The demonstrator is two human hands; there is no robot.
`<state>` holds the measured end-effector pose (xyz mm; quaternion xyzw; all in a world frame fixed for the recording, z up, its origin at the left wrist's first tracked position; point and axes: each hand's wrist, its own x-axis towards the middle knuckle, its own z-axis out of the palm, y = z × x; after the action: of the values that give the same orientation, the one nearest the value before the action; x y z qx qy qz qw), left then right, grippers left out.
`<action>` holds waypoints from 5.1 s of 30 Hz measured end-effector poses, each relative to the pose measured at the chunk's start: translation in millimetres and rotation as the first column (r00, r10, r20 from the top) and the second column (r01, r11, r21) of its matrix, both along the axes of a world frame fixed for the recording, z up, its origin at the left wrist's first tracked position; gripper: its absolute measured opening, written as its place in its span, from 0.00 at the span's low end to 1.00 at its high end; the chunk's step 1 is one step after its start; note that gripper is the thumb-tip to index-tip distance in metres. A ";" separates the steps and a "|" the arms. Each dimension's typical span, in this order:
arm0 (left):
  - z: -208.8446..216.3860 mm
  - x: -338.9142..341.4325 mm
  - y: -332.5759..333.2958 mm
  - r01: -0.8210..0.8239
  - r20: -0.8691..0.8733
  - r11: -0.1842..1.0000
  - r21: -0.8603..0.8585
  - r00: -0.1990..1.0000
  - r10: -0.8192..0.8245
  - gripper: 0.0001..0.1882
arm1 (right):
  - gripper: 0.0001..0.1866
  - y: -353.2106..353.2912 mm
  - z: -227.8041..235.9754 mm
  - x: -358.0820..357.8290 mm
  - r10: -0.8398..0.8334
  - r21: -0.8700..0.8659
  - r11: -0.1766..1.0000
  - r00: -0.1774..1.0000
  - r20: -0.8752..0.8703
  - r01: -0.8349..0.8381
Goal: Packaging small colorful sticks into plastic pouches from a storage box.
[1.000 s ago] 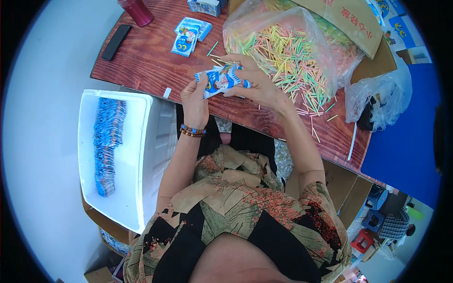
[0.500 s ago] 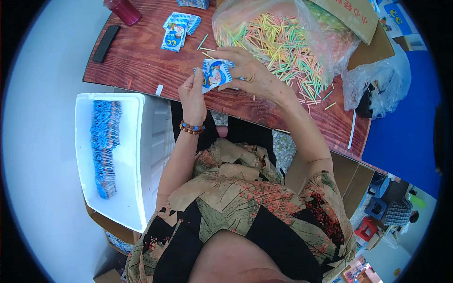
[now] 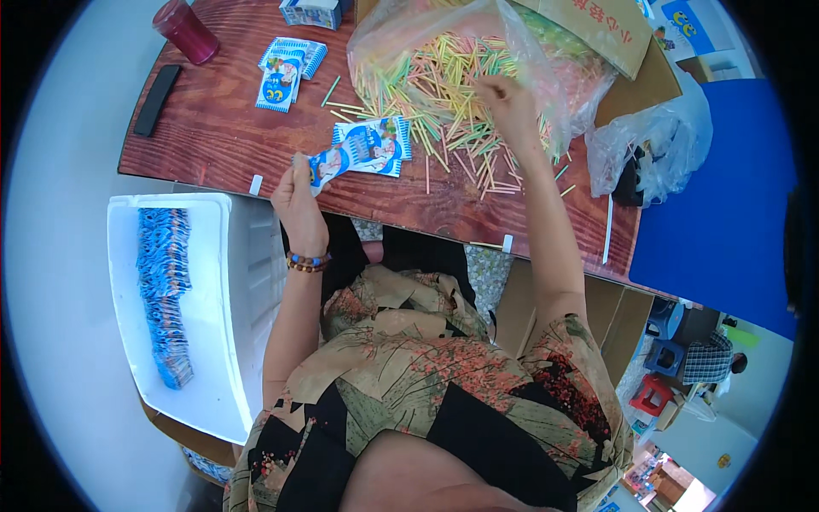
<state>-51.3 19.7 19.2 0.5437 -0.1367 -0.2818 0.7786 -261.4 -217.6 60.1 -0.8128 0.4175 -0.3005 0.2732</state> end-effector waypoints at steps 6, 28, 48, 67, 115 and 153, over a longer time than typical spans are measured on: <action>-1.3 -7.9 0.8 0.031 -0.097 0.999 0.023 0.995 -0.028 0.16 | 0.25 -49.0 -7.0 6.6 -0.298 -0.005 0.940 0.817 -0.493 0.340; -9.8 -5.4 2.8 0.052 -0.108 0.999 -0.010 0.993 -0.053 0.14 | 0.29 -55.5 -25.4 60.4 -0.279 0.077 0.907 0.729 -0.625 0.414; 2.1 -14.6 -10.2 0.068 -0.253 0.993 -0.096 0.963 -0.090 0.13 | 0.12 -58.7 -11.9 23.7 -0.041 0.470 0.873 0.941 0.335 -0.129; 39.3 -27.6 -40.2 -0.011 -0.260 0.990 -0.139 0.965 -0.025 0.18 | 0.18 118.9 60.7 116.0 -0.013 0.164 0.913 0.376 0.926 -0.372; 38.4 -26.1 -78.2 0.040 -0.418 0.781 -0.624 0.827 -0.376 0.13 | 0.22 116.8 69.8 107.7 0.183 0.125 0.961 0.909 0.375 -0.246; -32.6 100.2 -58.8 -0.323 0.744 0.883 0.341 0.667 -0.044 0.22 | 0.13 27.7 -37.2 275.7 0.200 0.232 0.951 0.979 0.038 -0.203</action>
<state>48.9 -39.0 -13.4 0.7823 -0.3253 -0.0010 0.5312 14.3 -189.8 22.8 -0.8111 0.3630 -0.2252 0.3995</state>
